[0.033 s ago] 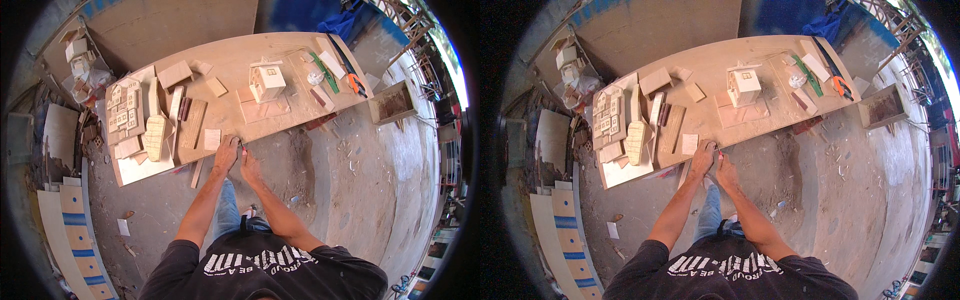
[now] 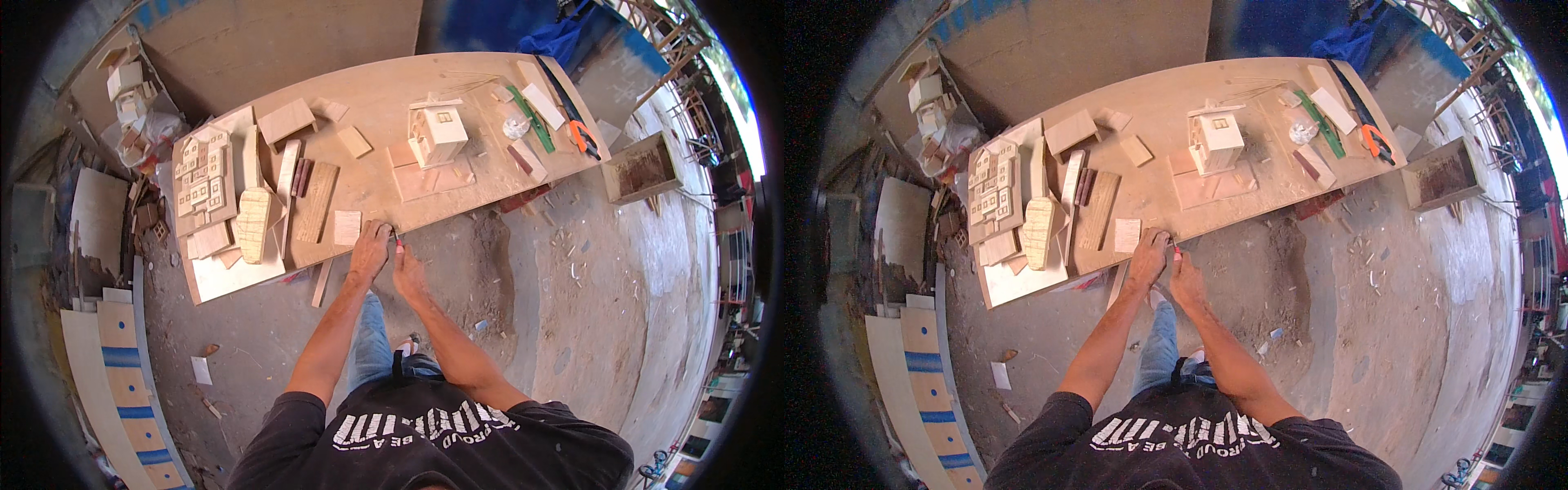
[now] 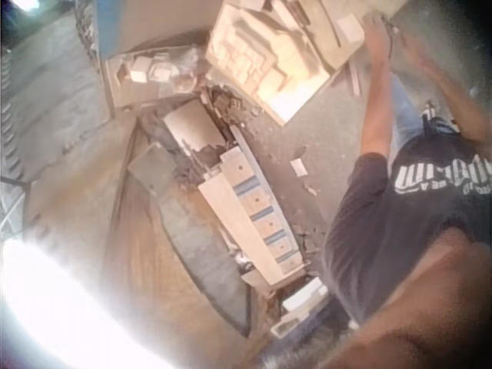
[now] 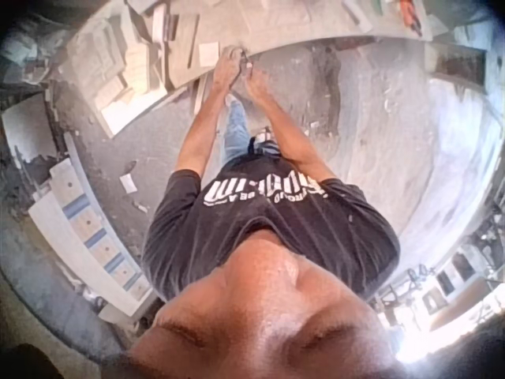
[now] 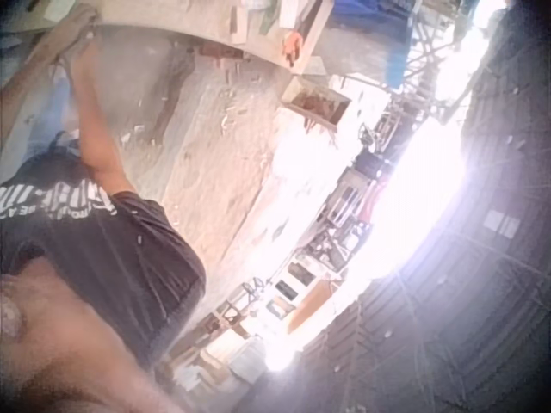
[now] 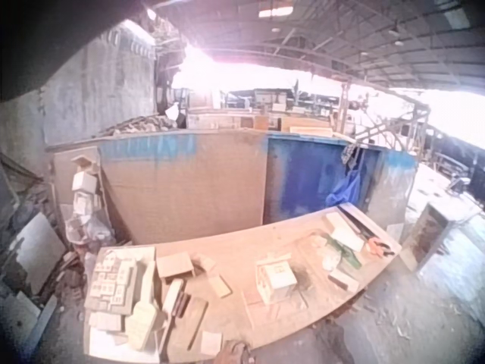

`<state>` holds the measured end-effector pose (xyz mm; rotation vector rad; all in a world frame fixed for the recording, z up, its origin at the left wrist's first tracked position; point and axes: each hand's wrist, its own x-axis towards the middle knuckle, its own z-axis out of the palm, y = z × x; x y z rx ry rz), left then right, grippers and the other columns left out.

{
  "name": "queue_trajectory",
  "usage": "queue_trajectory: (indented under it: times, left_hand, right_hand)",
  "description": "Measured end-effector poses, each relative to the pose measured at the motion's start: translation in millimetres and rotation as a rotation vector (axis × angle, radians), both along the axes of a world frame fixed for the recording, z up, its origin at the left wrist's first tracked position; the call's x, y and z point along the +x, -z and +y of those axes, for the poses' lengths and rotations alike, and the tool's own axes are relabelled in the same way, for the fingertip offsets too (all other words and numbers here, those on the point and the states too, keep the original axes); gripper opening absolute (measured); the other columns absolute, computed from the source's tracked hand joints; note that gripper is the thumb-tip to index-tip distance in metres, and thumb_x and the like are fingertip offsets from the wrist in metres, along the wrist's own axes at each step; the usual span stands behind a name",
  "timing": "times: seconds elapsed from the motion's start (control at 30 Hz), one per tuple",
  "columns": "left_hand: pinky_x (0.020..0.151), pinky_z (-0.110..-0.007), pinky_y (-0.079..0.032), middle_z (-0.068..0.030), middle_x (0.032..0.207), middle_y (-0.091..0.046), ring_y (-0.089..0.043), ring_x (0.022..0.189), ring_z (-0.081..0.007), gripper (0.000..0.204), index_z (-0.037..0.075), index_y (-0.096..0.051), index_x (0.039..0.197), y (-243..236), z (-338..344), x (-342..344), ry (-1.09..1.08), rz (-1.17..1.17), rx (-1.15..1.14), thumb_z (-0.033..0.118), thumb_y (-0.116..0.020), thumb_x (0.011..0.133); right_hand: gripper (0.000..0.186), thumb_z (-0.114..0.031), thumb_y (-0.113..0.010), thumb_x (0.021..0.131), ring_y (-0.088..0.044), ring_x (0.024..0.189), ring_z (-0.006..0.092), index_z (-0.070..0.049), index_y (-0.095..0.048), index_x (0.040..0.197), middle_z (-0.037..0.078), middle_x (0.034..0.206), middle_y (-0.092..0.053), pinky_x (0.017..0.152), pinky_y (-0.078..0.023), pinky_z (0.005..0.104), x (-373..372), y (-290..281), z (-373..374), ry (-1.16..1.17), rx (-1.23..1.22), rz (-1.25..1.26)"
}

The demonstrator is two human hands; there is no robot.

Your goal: The person constructs a wooden building model by cutting small pieces of wood with a utility knife and assembling them by hand on a workbench.

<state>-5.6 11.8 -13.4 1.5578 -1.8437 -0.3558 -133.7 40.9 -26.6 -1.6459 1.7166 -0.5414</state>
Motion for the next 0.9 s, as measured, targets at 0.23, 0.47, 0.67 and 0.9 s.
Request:
queue_trajectory:
  times: [0.23, 0.47, 0.67, 0.9]
  left_hand:
    - [0.086, -0.042, -0.049, -0.0148, 0.099, -0.057, -0.056, 0.096, -0.0344, 0.018, 0.000, -0.061, 0.100, 3.0, 0.1, 0.4, -0.036, 0.059, -0.078, 0.001, -0.059, 0.082]
    - [0.082, -0.042, -0.050, -0.0142, 0.096, -0.058, -0.056, 0.093, -0.0338, 0.012, 0.000, -0.064, 0.095, 0.7, -2.2, -2.6, -0.034, 0.093, -0.125, 0.000, -0.060, 0.083]
    - [0.081, -0.043, -0.050, -0.0144, 0.095, -0.059, -0.056, 0.092, -0.0342, 0.008, -0.001, -0.064, 0.092, 2.6, -2.3, -1.4, -0.028, 0.111, -0.101, 0.001, -0.059, 0.085]
    - [0.081, -0.042, -0.051, -0.0146, 0.097, -0.060, -0.056, 0.093, -0.0339, 0.009, 0.000, -0.065, 0.092, -1.2, -3.5, 0.9, -0.023, 0.117, -0.057, 0.001, -0.061, 0.084]
  right_hand:
    - [0.038, -0.039, -0.038, 0.105, -0.061, 0.074, 0.0521, -0.003, -0.053, 0.106, 0.029, 0.076, -0.062, 0.060, -0.043, 0.0583, -16.5, -9.3, 3.4, -0.001, -0.107, -0.135]
    - [0.037, -0.037, -0.040, 0.105, -0.062, 0.078, 0.0523, -0.003, -0.053, 0.104, 0.032, 0.076, -0.062, 0.062, -0.045, 0.0586, -24.0, -17.5, 3.5, -0.080, -0.034, -0.095]
    - [0.040, -0.039, -0.037, 0.105, -0.062, 0.078, 0.0546, -0.003, -0.053, 0.109, 0.033, 0.080, -0.064, 0.067, -0.048, 0.0612, -20.5, -17.6, -0.2, -0.104, -0.030, 0.023]
    - [0.036, -0.036, -0.037, 0.104, -0.063, 0.079, 0.0542, -0.003, -0.052, 0.107, 0.031, 0.083, -0.066, 0.071, -0.048, 0.0633, -11.6, -41.7, -0.4, -0.092, 0.027, 0.154]
